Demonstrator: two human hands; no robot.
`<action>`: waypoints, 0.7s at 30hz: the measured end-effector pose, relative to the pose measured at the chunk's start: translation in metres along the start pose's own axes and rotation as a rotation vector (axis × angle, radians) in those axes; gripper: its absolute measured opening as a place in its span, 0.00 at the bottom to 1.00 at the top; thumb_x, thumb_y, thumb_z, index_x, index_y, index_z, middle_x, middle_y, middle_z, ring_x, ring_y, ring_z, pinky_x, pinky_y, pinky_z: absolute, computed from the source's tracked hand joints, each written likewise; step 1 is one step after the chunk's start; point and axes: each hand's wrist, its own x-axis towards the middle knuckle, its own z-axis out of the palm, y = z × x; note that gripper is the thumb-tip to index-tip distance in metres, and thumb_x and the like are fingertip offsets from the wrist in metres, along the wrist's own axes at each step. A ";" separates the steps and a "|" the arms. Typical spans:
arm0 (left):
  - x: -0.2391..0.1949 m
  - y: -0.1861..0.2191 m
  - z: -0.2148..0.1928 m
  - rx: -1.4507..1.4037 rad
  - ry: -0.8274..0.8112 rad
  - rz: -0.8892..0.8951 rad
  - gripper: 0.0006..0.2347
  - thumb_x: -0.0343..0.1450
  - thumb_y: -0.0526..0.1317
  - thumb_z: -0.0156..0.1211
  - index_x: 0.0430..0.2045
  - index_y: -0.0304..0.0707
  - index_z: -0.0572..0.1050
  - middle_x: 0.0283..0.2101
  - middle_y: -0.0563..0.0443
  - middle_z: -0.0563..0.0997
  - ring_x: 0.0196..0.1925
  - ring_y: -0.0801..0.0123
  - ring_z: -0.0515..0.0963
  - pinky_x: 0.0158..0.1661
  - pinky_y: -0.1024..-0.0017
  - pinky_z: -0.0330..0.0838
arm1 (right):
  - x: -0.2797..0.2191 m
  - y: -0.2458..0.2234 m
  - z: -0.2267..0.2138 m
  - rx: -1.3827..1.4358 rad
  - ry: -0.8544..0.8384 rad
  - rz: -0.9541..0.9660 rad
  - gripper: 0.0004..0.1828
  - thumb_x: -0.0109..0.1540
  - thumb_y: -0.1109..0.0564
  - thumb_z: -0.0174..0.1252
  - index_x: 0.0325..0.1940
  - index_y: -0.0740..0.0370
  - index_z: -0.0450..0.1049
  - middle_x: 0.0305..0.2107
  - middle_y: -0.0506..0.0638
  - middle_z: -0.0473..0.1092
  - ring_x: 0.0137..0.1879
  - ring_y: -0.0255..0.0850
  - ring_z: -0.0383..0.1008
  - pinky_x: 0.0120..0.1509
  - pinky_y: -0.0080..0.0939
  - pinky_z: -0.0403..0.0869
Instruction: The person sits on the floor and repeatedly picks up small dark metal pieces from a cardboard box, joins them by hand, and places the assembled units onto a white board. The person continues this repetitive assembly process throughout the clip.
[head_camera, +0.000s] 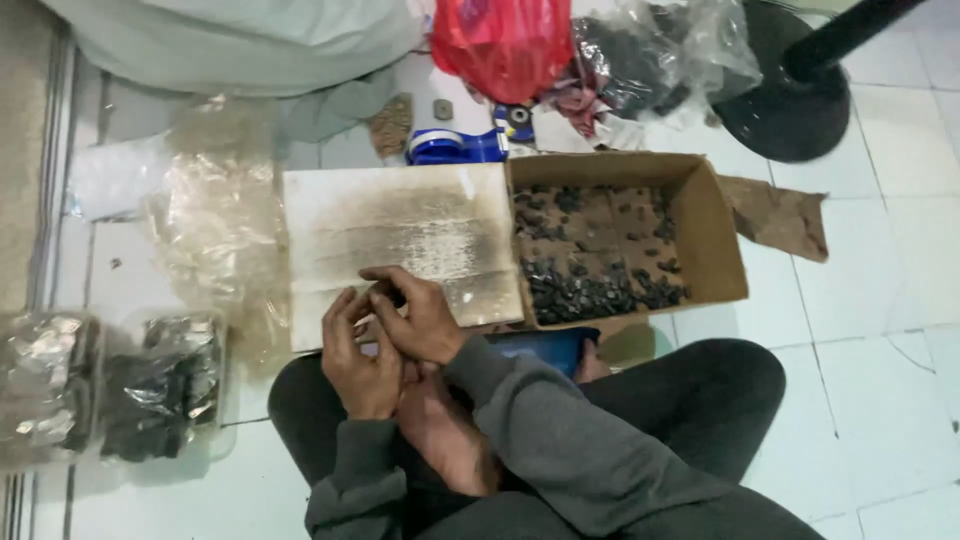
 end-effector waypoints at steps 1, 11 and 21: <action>-0.005 0.016 0.017 -0.007 -0.025 0.015 0.11 0.76 0.26 0.56 0.52 0.29 0.75 0.59 0.34 0.74 0.48 0.40 0.83 0.42 0.52 0.83 | -0.007 0.007 -0.023 -0.005 0.029 0.005 0.17 0.67 0.64 0.55 0.60 0.62 0.76 0.31 0.58 0.80 0.36 0.53 0.83 0.39 0.46 0.80; -0.041 0.076 0.174 0.044 -0.534 0.170 0.08 0.75 0.33 0.56 0.46 0.34 0.77 0.55 0.38 0.74 0.48 0.36 0.82 0.42 0.45 0.84 | -0.062 0.118 -0.267 -0.172 0.182 0.287 0.09 0.68 0.65 0.58 0.53 0.68 0.79 0.37 0.66 0.79 0.40 0.60 0.83 0.44 0.61 0.82; -0.051 0.030 0.308 0.512 -0.912 0.218 0.10 0.70 0.32 0.64 0.45 0.35 0.78 0.50 0.37 0.77 0.44 0.44 0.85 0.35 0.50 0.89 | -0.071 0.221 -0.345 -0.464 -0.026 0.579 0.10 0.68 0.62 0.59 0.52 0.67 0.80 0.44 0.64 0.77 0.56 0.69 0.76 0.58 0.74 0.78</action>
